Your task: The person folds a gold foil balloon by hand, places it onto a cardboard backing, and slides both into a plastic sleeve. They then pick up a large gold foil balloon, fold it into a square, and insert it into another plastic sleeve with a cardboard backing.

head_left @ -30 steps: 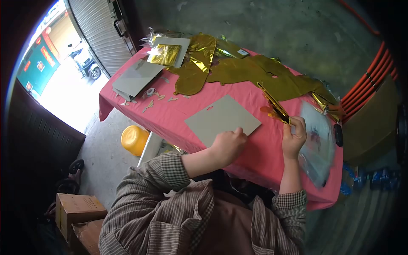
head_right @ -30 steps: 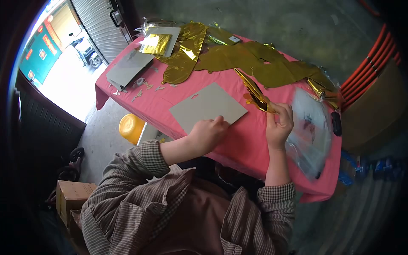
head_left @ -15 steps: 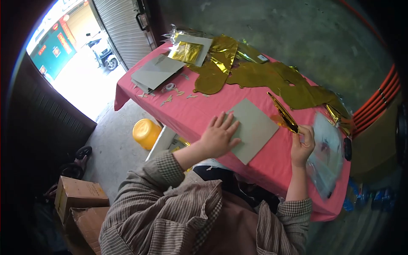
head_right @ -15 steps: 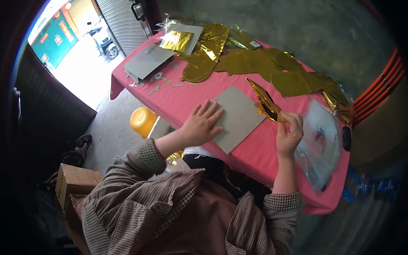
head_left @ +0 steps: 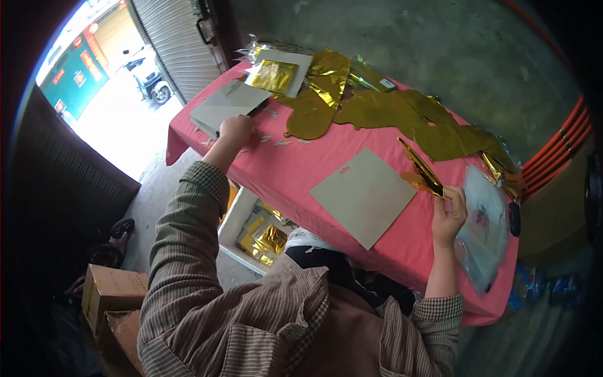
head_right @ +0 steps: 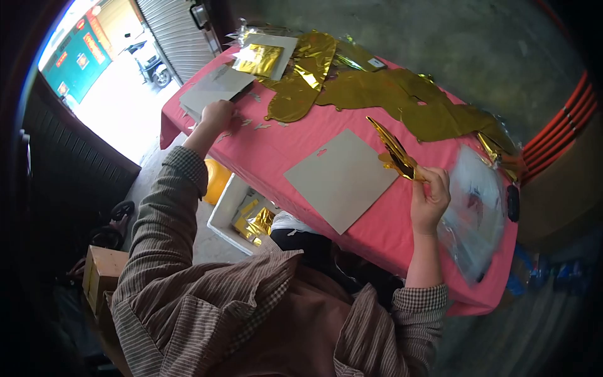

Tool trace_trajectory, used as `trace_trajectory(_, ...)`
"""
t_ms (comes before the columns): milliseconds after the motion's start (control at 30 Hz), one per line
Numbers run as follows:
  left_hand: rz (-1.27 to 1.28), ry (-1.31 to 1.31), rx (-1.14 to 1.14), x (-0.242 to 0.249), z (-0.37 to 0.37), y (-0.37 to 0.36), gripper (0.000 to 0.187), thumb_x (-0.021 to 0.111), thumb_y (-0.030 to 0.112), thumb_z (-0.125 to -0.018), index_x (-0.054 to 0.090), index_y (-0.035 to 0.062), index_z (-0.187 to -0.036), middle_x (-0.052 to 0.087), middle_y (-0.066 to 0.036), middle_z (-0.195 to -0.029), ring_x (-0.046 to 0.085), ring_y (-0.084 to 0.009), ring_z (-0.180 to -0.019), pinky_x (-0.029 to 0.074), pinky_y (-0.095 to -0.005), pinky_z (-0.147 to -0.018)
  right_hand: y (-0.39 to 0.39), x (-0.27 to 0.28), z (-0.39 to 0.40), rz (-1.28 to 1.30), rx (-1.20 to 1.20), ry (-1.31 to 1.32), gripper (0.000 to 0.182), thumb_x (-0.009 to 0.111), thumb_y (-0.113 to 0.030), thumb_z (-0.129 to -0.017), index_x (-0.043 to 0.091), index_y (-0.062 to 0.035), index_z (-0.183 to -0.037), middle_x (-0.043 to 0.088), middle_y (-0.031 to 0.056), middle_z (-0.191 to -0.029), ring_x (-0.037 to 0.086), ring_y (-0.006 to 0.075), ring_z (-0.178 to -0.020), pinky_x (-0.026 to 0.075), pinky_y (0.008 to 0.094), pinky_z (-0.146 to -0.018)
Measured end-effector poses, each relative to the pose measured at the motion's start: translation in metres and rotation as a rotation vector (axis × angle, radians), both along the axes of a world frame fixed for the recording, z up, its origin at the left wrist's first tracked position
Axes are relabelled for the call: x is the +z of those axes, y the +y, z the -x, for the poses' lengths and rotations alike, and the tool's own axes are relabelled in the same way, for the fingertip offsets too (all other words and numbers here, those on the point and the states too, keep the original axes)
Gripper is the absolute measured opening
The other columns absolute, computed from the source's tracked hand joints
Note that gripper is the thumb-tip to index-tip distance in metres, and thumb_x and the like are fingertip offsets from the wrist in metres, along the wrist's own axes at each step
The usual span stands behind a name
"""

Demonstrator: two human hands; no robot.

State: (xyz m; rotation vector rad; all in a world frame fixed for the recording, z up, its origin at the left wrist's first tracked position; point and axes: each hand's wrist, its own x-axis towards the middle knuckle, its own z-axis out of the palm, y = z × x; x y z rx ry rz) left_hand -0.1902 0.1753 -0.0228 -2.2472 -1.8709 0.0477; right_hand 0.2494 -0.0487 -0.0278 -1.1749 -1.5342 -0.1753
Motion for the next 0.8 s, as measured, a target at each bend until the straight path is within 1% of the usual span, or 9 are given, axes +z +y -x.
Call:
trace_trajectory(133,0.021,0.028,0.052,0.006,-0.006,0.002,0.019,0.058,0.025,-0.083,0.068,0.0096,-0.086,0.068,-0.012,-0.089,0.067,-0.0292,-0.081,0.054,-0.0408,-0.066,0.0,0.003,-0.002,-0.004,-0.082,-0.051,0.01,0.061,0.007,-0.079,0.059,-0.0002,-0.085,0.058,0.0065,-0.082,0.056,0.017,-0.077,0.045,0.0264,-0.072)
trace_trajectory(233,-0.162,-0.236,-0.15,0.032,-0.041,-0.019,0.02,0.058,0.023,-0.082,0.065,0.005,-0.084,0.066,-0.014,-0.08,0.065,-0.032,-0.076,0.052,-0.0425,-0.064,0.002,0.0,-0.003,-0.003,-0.064,-0.015,0.011,0.061,0.009,-0.078,0.059,0.0004,-0.085,0.059,0.007,-0.082,0.058,0.017,-0.077,0.046,0.0261,-0.071)
trace_trajectory(300,0.067,-0.492,-0.299,0.071,-0.097,-0.067,0.017,0.058,0.021,-0.081,0.064,0.0047,-0.083,0.065,-0.015,-0.076,0.064,-0.0328,-0.074,0.051,-0.0423,-0.067,0.002,-0.001,-0.002,-0.006,-0.066,0.007,0.012,0.061,0.009,-0.077,0.059,0.0003,-0.085,0.059,0.0072,-0.083,0.058,0.0169,-0.077,0.046,0.0255,-0.072)
trace_trajectory(367,0.263,-0.708,-0.579,0.044,-0.136,-0.082,0.017,0.057,0.02,-0.08,0.064,0.0054,-0.085,0.064,-0.014,-0.075,0.063,-0.033,-0.072,0.05,-0.0417,-0.067,0.001,0.0,-0.001,-0.01,-0.085,0.001,0.012,0.061,0.009,-0.077,0.06,0.0,-0.086,0.059,0.0069,-0.084,0.058,0.0168,-0.078,0.046,0.0255,-0.073)
trace_trajectory(433,0.329,-0.586,-0.771,0.022,-0.18,-0.102,0.02,0.059,0.021,-0.078,0.064,0.0053,-0.089,0.065,-0.014,-0.08,0.063,-0.0316,-0.073,0.05,-0.0407,-0.068,0.003,-0.003,-0.002,-0.029,-0.056,0.063,0.022,0.063,0.01,-0.07,0.061,-0.0008,-0.088,0.058,0.0084,-0.08,0.056,0.0226,-0.076,0.045,0.0302,-0.071)
trace_trajectory(567,0.438,-0.598,-0.76,-0.004,-0.22,-0.118,0.021,0.062,0.017,-0.078,0.063,0.0016,-0.092,0.064,-0.014,-0.079,0.062,-0.0275,-0.071,0.049,-0.0377,-0.066,0.002,-0.008,-0.003,0.018,-0.055,0.025,0.022,0.064,0.008,-0.068,0.062,-0.0021,-0.088,0.059,0.0084,-0.082,0.056,0.0241,-0.078,0.044,0.0317,-0.074)
trace_trajectory(600,0.505,-0.64,-0.725,-0.003,-0.223,-0.12,0.022,0.062,0.017,-0.078,0.063,0.0014,-0.094,0.064,-0.014,-0.079,0.062,-0.0263,-0.071,0.049,-0.0369,-0.066,0.002,-0.008,-0.003,0.017,-0.034,-0.017,0.023,0.06,0.012,-0.072,0.061,-0.0006,-0.09,0.059,0.0075,-0.087,0.056,0.0173,-0.08,0.045,0.0257,-0.074)
trace_trajectory(700,0.455,-0.82,-0.681,0.007,-0.198,-0.12,0.027,0.059,0.015,-0.077,0.063,0.0032,-0.102,0.066,-0.013,-0.083,0.064,-0.0269,-0.077,0.05,-0.0383,-0.07,0.001,-0.007,0.0,0.004,-0.029,-0.038,0.021,0.061,0.009,-0.073,0.062,-0.0016,-0.091,0.059,0.0076,-0.087,0.056,0.0196,-0.082,0.044,0.0276,-0.075)
trace_trajectory(800,0.406,-0.861,-0.572,0.013,-0.159,-0.108,0.027,0.06,0.011,-0.078,0.062,0.0021,-0.103,0.064,-0.013,-0.08,0.063,-0.0228,-0.072,0.05,-0.0351,-0.068,0.008,0.0,0.01,-0.051,0.027,-0.104,0.023,0.065,0.006,-0.07,0.063,-0.0048,-0.089,0.059,0.0062,-0.086,0.056,0.0219,-0.083,0.043,0.0315,-0.077)
